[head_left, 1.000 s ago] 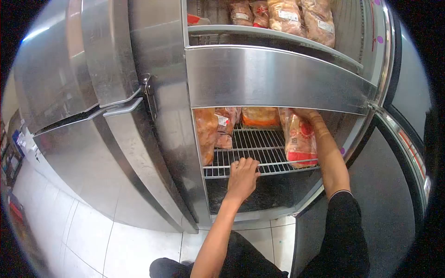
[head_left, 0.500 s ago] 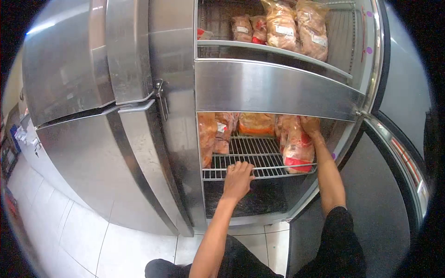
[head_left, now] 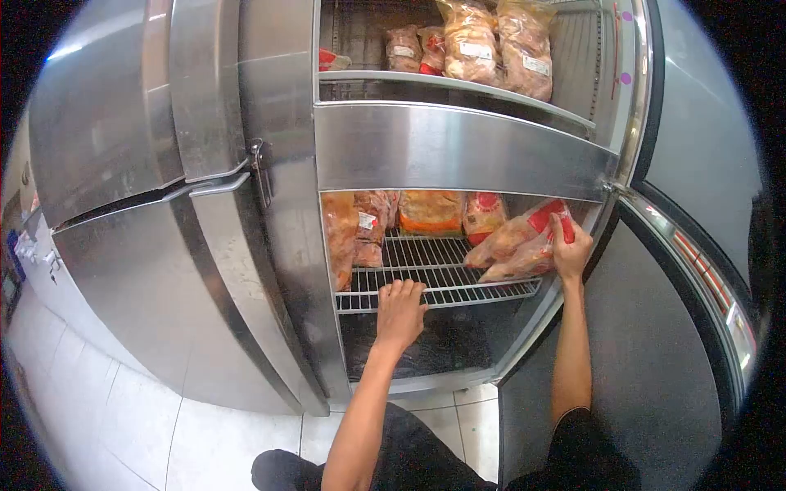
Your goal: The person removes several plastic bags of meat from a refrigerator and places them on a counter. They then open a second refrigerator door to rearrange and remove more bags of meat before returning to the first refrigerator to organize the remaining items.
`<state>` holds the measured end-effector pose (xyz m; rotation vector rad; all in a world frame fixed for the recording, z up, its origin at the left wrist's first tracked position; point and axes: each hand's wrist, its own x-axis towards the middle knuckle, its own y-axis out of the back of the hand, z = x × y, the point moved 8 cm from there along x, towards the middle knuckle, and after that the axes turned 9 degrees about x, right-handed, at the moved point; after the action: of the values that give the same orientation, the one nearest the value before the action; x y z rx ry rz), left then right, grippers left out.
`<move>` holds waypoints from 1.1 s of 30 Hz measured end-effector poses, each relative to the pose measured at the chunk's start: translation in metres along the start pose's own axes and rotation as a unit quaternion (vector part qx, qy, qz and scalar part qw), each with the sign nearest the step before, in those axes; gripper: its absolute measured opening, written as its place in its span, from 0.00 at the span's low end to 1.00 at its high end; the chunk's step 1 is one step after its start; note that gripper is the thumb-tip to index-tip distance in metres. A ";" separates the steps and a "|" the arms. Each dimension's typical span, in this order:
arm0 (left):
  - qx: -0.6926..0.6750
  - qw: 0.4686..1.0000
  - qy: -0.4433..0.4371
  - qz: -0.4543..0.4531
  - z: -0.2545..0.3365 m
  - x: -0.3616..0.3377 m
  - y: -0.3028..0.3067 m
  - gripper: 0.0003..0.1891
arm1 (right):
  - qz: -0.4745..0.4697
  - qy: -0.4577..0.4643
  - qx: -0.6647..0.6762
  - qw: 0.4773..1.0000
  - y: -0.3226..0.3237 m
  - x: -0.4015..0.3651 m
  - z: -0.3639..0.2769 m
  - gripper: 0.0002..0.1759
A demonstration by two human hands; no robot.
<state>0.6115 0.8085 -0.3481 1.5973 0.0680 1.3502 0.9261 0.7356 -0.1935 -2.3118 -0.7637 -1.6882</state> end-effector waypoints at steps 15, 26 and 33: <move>-0.126 0.979 -0.162 -0.021 0.012 -0.094 -0.032 0.21 | -0.220 0.135 -0.391 0.884 -0.184 0.090 0.238 0.26; -0.003 0.914 0.100 -0.393 -0.062 -0.234 -0.107 0.22 | -0.249 0.047 -0.358 0.899 -0.169 0.078 0.177 0.28; -0.029 0.960 0.077 -0.268 -0.047 -0.249 -0.153 0.19 | -0.247 0.040 -0.298 0.921 -0.163 0.072 0.202 0.30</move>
<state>0.5624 0.7655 -0.6362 1.2949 0.5155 1.0325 1.0297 0.9831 -0.2200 -2.5337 -0.9879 -2.5210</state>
